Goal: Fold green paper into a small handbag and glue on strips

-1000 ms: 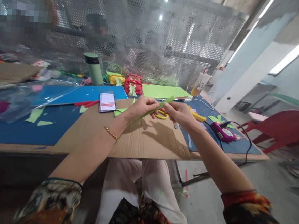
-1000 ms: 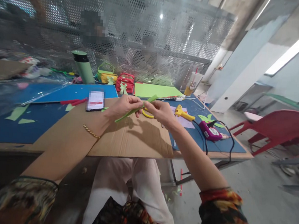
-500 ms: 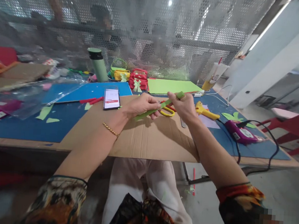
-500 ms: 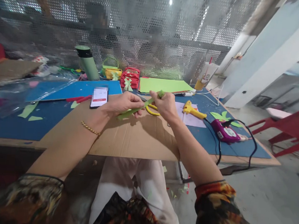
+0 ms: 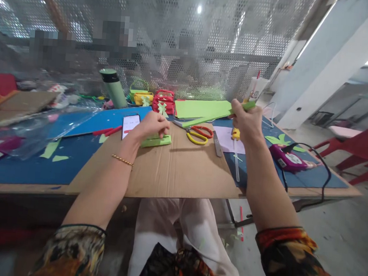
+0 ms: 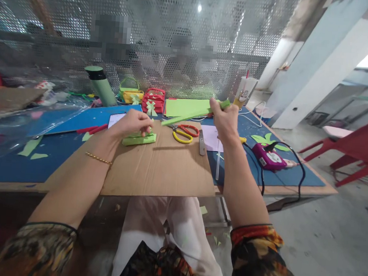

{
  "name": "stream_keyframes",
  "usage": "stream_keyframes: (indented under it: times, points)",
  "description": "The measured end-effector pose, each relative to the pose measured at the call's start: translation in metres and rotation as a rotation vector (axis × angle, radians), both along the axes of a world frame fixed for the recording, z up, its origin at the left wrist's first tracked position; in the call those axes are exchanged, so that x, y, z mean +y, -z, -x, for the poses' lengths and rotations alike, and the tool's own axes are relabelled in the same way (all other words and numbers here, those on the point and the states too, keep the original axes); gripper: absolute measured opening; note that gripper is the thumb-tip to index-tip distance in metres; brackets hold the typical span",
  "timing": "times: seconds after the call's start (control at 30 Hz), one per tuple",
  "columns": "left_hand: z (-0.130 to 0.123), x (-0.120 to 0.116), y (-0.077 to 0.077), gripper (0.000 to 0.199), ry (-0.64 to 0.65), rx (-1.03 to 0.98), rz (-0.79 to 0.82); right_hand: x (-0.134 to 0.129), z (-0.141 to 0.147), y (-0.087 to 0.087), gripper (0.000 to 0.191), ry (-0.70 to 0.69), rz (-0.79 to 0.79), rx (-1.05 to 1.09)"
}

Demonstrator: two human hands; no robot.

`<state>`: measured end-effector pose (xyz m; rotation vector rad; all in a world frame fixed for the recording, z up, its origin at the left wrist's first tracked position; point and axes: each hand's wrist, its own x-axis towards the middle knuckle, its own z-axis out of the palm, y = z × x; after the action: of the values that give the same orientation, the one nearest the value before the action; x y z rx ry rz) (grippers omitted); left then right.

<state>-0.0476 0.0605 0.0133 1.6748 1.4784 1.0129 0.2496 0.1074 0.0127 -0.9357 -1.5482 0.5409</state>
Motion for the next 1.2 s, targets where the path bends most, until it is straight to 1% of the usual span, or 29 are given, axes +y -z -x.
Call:
stream_keyframes:
  times: [0.03, 0.1, 0.13, 0.17, 0.23, 0.3, 0.37, 0.43, 0.57, 0.63, 0.7, 0.77, 0.8, 0.83, 0.87, 0.9, 0.93, 0.97, 1.0, 1.03, 1.07, 1.1, 1.13, 1.2]
  points:
    - [-0.002, -0.001, -0.002, 0.027, -0.014, -0.054, -0.063, -0.004, 0.003, 0.0, 0.062, -0.009, 0.009, 0.019]
    - [-0.012, -0.008, -0.006, 0.029, 0.017, -0.166, -0.158, -0.016, 0.015, 0.0, 0.061, -0.085, 0.035, -0.003]
    - [-0.02, -0.013, -0.007, 0.032, 0.053, -0.198, -0.172, -0.022, 0.022, 0.0, 0.062, -0.138, 0.045, -0.044]
    - [-0.029, -0.019, -0.007, 0.032, 0.118, -0.205, -0.16, -0.029, 0.03, 0.0, 0.064, -0.186, 0.049, -0.09]
    - [-0.048, -0.03, -0.005, 0.03, 0.279, -0.21, -0.09, -0.038, 0.043, 0.002, 0.068, -0.255, 0.044, -0.163]
    - [-0.062, -0.039, 0.001, 0.026, 0.377, -0.236, -0.003, -0.043, 0.05, 0.005, 0.071, -0.294, 0.034, -0.202]
    - [-0.069, -0.042, 0.007, 0.029, 0.378, -0.265, 0.062, -0.042, 0.051, 0.008, 0.073, -0.3, 0.031, -0.213]
    - [-0.07, -0.04, 0.013, 0.029, 0.379, -0.321, 0.154, -0.039, 0.048, 0.01, 0.07, -0.286, 0.039, -0.197]
    - [-0.068, -0.035, 0.021, 0.03, 0.472, -0.442, 0.347, -0.035, 0.037, 0.011, 0.058, -0.295, 0.039, -0.125]
    - [-0.07, -0.034, 0.024, 0.029, 0.483, -0.475, 0.394, -0.034, 0.029, 0.006, 0.051, -0.256, 0.05, -0.115]
    - [-0.073, -0.035, 0.025, 0.026, 0.461, -0.498, 0.412, -0.031, 0.018, -0.001, 0.043, -0.153, 0.096, -0.074]
    - [-0.076, -0.036, 0.025, 0.025, 0.427, -0.499, 0.424, -0.024, 0.005, -0.01, 0.039, -0.004, 0.145, 0.067]
    - [-0.078, -0.037, 0.025, 0.026, 0.405, -0.495, 0.43, -0.021, -0.002, -0.014, 0.042, 0.089, 0.145, 0.188]
    - [-0.079, -0.038, 0.024, 0.027, 0.377, -0.495, 0.429, -0.017, -0.007, -0.017, 0.047, 0.153, 0.14, 0.298]
    - [-0.08, -0.039, 0.022, 0.028, 0.346, -0.507, 0.416, -0.014, -0.011, -0.019, 0.05, 0.199, 0.121, 0.383]
    - [-0.082, -0.04, 0.021, 0.029, 0.316, -0.536, 0.393, -0.013, -0.012, -0.019, 0.049, 0.211, 0.104, 0.426]
    - [-0.083, -0.04, 0.019, 0.029, 0.291, -0.581, 0.356, -0.013, -0.009, -0.017, 0.043, 0.16, 0.13, 0.411]
    - [-0.084, -0.041, 0.018, 0.027, 0.273, -0.633, 0.313, -0.016, -0.004, -0.013, 0.035, 0.051, 0.183, 0.353]
    - [-0.085, -0.042, 0.017, 0.026, 0.263, -0.681, 0.271, -0.02, 0.004, -0.009, 0.031, -0.087, 0.242, 0.28]
    - [-0.086, -0.042, 0.016, 0.024, 0.262, -0.717, 0.24, -0.025, 0.014, -0.003, 0.038, -0.236, 0.289, 0.203]
    - [-0.086, -0.043, 0.016, 0.023, 0.267, -0.733, 0.221, -0.031, 0.024, 0.003, 0.048, -0.362, 0.301, 0.121]
    - [-0.087, -0.043, 0.017, 0.023, 0.28, -0.729, 0.219, -0.037, 0.034, 0.008, 0.053, -0.425, 0.29, 0.055]
    - [-0.087, -0.043, 0.018, 0.024, 0.297, -0.714, 0.229, -0.042, 0.042, 0.012, 0.053, -0.441, 0.271, 0.033]
    - [-0.088, -0.043, 0.021, 0.026, 0.334, -0.679, 0.268, -0.048, 0.051, 0.017, 0.049, -0.411, 0.236, 0.023]
